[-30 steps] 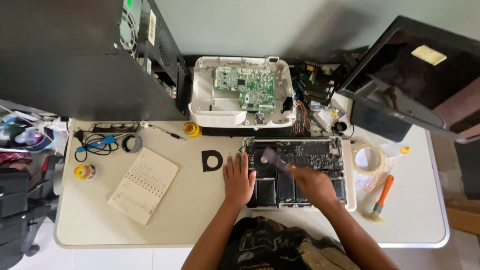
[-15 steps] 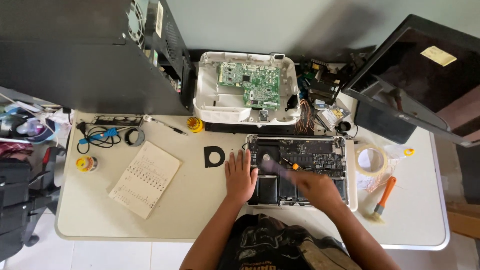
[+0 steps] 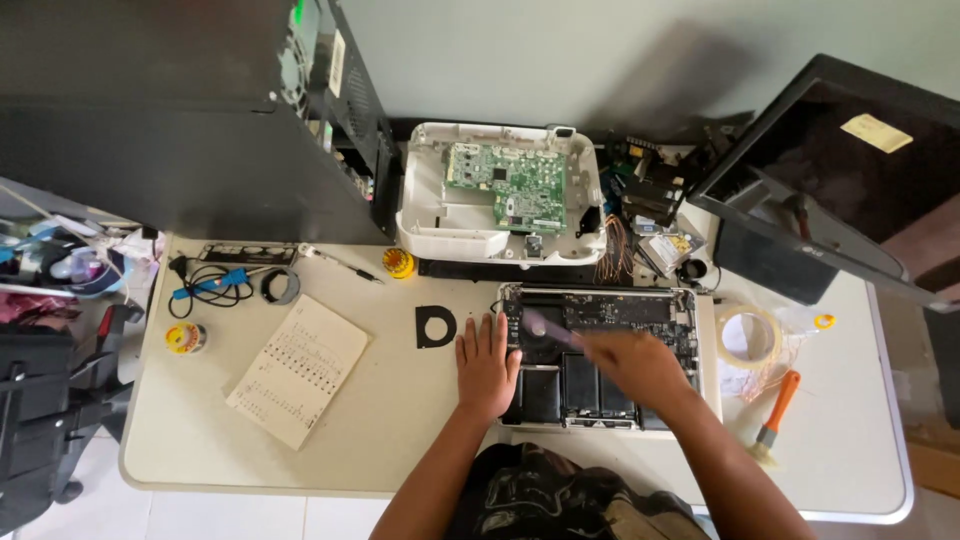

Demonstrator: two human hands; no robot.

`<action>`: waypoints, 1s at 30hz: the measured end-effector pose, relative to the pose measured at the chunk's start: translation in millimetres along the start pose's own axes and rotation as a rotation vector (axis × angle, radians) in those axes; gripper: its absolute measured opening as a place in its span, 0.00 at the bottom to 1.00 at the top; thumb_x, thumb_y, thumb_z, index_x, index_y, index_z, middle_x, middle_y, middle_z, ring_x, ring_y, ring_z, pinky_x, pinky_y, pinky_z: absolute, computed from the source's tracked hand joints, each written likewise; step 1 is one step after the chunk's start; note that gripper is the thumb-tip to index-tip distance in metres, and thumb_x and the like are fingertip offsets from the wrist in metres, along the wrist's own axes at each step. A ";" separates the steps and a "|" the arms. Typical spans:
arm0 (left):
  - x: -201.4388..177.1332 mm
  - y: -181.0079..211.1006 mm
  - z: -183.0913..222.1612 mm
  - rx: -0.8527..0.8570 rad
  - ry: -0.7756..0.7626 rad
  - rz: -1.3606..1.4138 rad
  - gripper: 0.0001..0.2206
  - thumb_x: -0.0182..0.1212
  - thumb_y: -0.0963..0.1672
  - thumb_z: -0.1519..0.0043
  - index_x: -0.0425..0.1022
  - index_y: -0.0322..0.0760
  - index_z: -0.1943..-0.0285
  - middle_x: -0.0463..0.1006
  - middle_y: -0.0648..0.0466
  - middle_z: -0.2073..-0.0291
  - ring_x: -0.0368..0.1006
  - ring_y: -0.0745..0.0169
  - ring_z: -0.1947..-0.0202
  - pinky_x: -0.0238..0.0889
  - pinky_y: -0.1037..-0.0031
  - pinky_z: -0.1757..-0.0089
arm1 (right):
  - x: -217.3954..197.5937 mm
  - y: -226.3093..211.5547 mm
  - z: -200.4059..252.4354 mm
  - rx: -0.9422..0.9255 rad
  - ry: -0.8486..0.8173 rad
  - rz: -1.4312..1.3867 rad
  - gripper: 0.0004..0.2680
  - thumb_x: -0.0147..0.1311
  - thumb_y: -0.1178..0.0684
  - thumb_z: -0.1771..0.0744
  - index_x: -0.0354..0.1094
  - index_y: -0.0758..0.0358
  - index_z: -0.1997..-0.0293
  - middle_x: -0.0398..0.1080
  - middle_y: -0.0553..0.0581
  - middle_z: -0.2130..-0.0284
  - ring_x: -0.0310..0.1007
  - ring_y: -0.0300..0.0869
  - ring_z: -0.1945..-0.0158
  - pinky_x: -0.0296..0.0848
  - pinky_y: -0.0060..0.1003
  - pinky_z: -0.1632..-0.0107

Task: Clean the internal components of a laptop using a brush and perform repairs with a screwdriver.

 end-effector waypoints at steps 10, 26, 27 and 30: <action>-1.5 -0.8 -1.7 -0.028 -0.078 0.042 0.34 0.45 0.55 0.30 0.43 0.44 0.17 0.55 0.41 0.26 0.45 0.31 0.25 0.41 0.42 0.34 | 19.5 -0.4 -11.8 -0.100 0.241 -0.057 0.12 0.48 0.43 0.32 0.74 0.30 0.44 0.81 0.52 0.60 0.80 0.54 0.54 0.77 0.52 0.50; 15.3 -2.7 -1.0 0.024 0.133 -0.100 0.39 0.40 0.64 0.33 0.49 0.42 0.18 0.61 0.42 0.29 0.52 0.32 0.27 0.46 0.43 0.36 | -6.0 4.3 9.3 0.005 0.205 -0.174 0.12 0.52 0.41 0.33 0.78 0.35 0.46 0.83 0.51 0.63 0.83 0.54 0.60 0.79 0.50 0.53; 16.2 -2.3 1.0 0.027 0.128 -0.100 0.39 0.40 0.64 0.33 0.49 0.42 0.18 0.61 0.42 0.29 0.52 0.32 0.27 0.46 0.43 0.36 | 4.8 8.4 5.1 0.009 0.204 -0.178 0.12 0.52 0.41 0.33 0.78 0.35 0.46 0.83 0.51 0.63 0.83 0.54 0.60 0.79 0.50 0.53; 16.4 -2.5 -1.4 0.027 0.146 -0.078 0.39 0.42 0.63 0.34 0.50 0.42 0.18 0.61 0.41 0.29 0.53 0.32 0.28 0.46 0.42 0.36 | 16.6 10.6 -2.1 0.017 0.145 -0.143 0.12 0.50 0.40 0.34 0.77 0.31 0.46 0.83 0.51 0.64 0.82 0.54 0.57 0.79 0.51 0.50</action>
Point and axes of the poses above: each hand's wrist, its own z-axis away from the middle knuckle, its own x-axis out of the palm, y = z × x, the point moved 4 cm from there along -z, towards the middle knuckle
